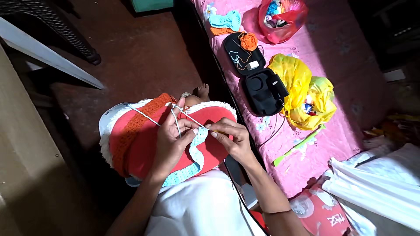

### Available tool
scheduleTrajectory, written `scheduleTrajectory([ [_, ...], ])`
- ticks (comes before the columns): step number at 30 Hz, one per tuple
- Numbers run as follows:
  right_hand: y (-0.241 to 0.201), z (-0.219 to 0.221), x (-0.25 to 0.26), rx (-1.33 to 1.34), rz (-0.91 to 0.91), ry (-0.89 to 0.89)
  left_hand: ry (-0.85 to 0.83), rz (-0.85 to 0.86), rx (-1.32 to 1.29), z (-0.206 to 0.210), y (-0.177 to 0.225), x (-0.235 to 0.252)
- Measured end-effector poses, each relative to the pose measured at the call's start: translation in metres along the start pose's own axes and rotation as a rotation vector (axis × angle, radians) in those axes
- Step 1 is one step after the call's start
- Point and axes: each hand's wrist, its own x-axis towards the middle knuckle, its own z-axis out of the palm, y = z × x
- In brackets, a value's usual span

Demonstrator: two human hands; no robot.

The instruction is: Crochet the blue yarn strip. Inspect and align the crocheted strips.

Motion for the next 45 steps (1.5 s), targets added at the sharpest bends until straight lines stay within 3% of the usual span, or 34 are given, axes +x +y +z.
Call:
scheduleTrajectory([
  [4, -0.001, -0.006, -0.001, -0.349, -0.175, -0.035, 0.011, 0.000, -0.003, 0.000, 0.000, -0.001],
  [12, -0.019, -0.003, -0.001, -0.739, -0.285, -0.033, 0.034, 0.012, 0.074, 0.002, 0.001, -0.001],
  [18, -0.021, 0.010, -0.006, -0.818, -0.273, 0.028, 0.046, 0.067, 0.163, 0.004, 0.002, -0.001],
  [30, -0.021, 0.035, -0.012, -0.727, -0.128, 0.197, 0.157, 0.215, 0.309, 0.026, -0.020, -0.010],
  [33, -0.024, 0.037, -0.008, -0.562, -0.023, 0.184, 0.180, 0.371, 0.320, 0.027, -0.033, -0.008],
  [36, -0.028, 0.033, 0.002, -0.008, 0.281, 0.139, 0.166, 0.484, 0.304, 0.026, -0.040, -0.007],
  [38, -0.028, 0.031, 0.009, 0.393, 0.397, 0.155, 0.127, 0.446, 0.239, 0.025, -0.032, -0.008],
  [39, -0.026, 0.030, 0.010, 0.472, 0.392, 0.157, 0.100, 0.383, 0.201, 0.022, -0.025, -0.007],
  [41, -0.020, 0.030, 0.006, 0.310, 0.256, 0.139, 0.049, 0.241, 0.129, 0.016, -0.011, -0.005],
  [45, -0.005, 0.026, 0.001, -0.405, -0.164, 0.150, 0.010, 0.172, 0.203, 0.005, -0.003, -0.003],
])
